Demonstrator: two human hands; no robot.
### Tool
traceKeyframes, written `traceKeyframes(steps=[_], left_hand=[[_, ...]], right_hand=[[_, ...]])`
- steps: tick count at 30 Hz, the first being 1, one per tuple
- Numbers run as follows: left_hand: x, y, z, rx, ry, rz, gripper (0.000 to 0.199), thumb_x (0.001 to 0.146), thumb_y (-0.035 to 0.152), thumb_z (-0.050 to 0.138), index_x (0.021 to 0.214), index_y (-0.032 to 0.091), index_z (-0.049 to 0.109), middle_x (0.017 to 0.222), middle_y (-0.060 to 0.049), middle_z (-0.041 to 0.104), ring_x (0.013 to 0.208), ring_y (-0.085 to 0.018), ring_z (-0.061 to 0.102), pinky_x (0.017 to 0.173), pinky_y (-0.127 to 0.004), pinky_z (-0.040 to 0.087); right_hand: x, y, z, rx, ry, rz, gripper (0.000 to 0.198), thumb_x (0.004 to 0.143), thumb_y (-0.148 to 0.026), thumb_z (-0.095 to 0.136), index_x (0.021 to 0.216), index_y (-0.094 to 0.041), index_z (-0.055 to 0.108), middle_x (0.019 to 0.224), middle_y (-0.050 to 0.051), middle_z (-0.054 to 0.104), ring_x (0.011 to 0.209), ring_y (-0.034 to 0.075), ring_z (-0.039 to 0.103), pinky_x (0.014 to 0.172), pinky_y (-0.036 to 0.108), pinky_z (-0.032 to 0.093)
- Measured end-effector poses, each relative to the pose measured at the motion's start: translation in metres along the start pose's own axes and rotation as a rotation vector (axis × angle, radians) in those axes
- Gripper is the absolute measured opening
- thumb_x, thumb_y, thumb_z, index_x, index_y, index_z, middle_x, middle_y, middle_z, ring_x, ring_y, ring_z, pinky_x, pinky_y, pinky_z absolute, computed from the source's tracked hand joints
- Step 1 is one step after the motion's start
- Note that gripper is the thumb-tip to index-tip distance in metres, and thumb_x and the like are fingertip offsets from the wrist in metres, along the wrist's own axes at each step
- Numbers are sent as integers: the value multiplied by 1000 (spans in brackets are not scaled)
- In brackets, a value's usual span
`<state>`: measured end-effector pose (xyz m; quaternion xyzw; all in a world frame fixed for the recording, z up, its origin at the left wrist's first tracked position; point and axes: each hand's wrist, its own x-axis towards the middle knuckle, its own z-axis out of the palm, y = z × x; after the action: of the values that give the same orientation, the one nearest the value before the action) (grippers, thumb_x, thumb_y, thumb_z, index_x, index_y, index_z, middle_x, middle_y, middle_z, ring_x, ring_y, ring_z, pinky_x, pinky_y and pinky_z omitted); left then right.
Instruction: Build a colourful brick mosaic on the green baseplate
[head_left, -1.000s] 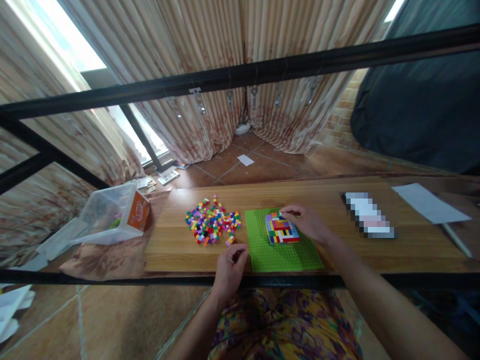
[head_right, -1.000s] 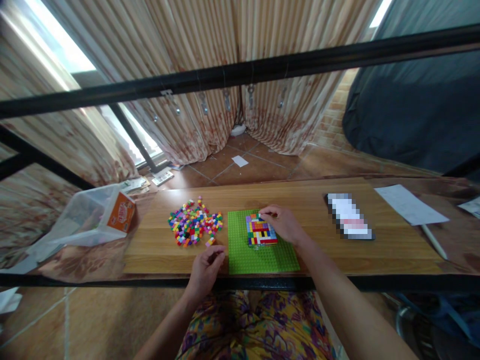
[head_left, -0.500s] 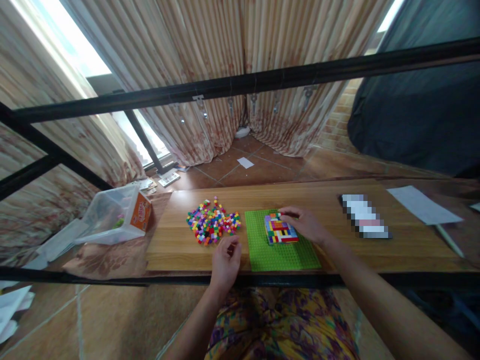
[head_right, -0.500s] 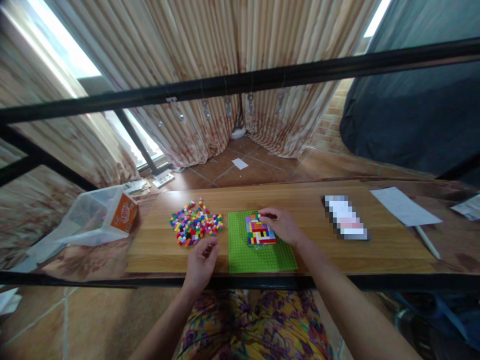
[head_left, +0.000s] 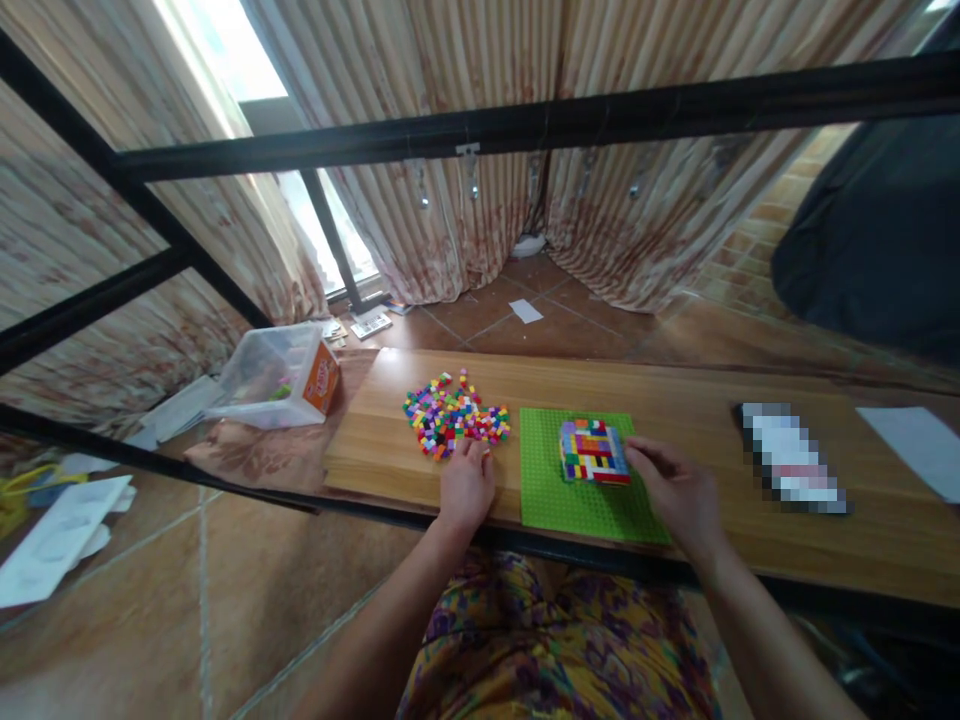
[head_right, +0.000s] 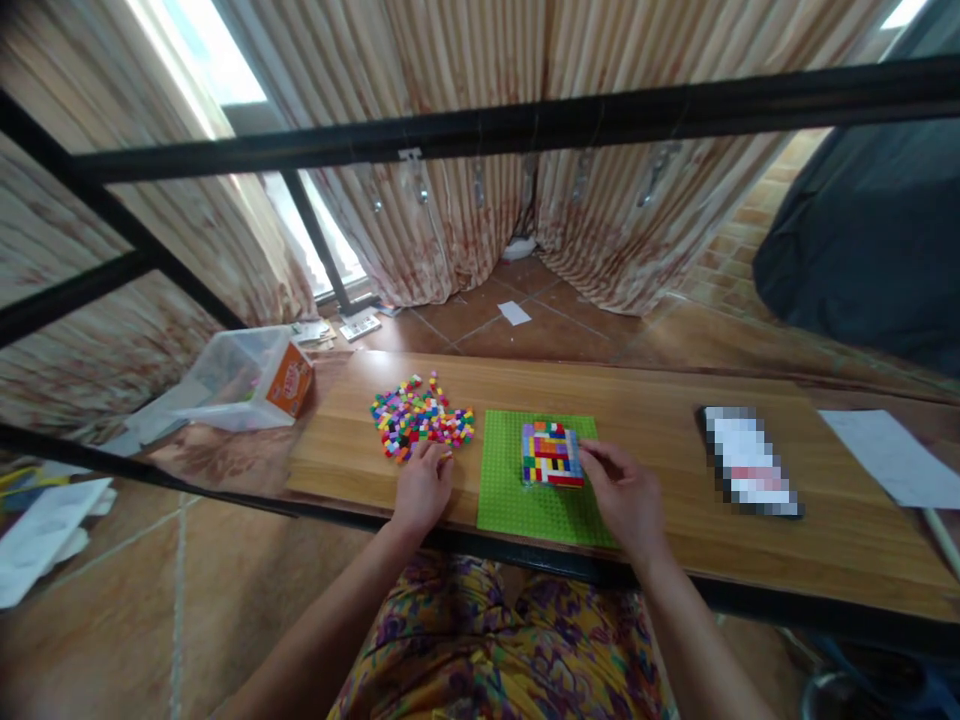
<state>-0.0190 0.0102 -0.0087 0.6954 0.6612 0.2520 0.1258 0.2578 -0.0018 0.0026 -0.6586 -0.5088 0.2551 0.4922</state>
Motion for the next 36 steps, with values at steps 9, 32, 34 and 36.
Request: traceKeyframes(steps=[9,32,34,36], left_hand=[[4,0,-5,77,76,-21,24,89,13,53,108,20,65,113,-10,62,94,-21,66,76,-30,54],[1,7,6,231,-23,131,18,95,15,45,97,18,62,98,-9,67,92,-21,63,77,-29,49],[-1,6,8,230,-8,155,16,95,15,46,96,18,62,98,-9,67,93,-21,62,79,-30,49],[-3,4,11,228,0,173,16,95,15,46,94,18,61,96,-9,67,93,-21,62,79,-29,48]], right_hand=[[-14,-4,-6,-56,22,28,28,79,-46,67,90,-22,75,93,7,76,88,23,71,82,35,56],[-52,-51,40,-62,-298,-203,24,90,-42,55,92,-25,73,99,5,74,93,21,68,86,36,53],[-53,-57,59,-92,-387,-270,24,93,-35,50,95,-25,72,98,6,73,92,21,67,85,36,52],[-50,-60,76,-146,-421,-325,26,94,-29,46,99,-23,70,98,7,72,93,21,66,85,35,52]])
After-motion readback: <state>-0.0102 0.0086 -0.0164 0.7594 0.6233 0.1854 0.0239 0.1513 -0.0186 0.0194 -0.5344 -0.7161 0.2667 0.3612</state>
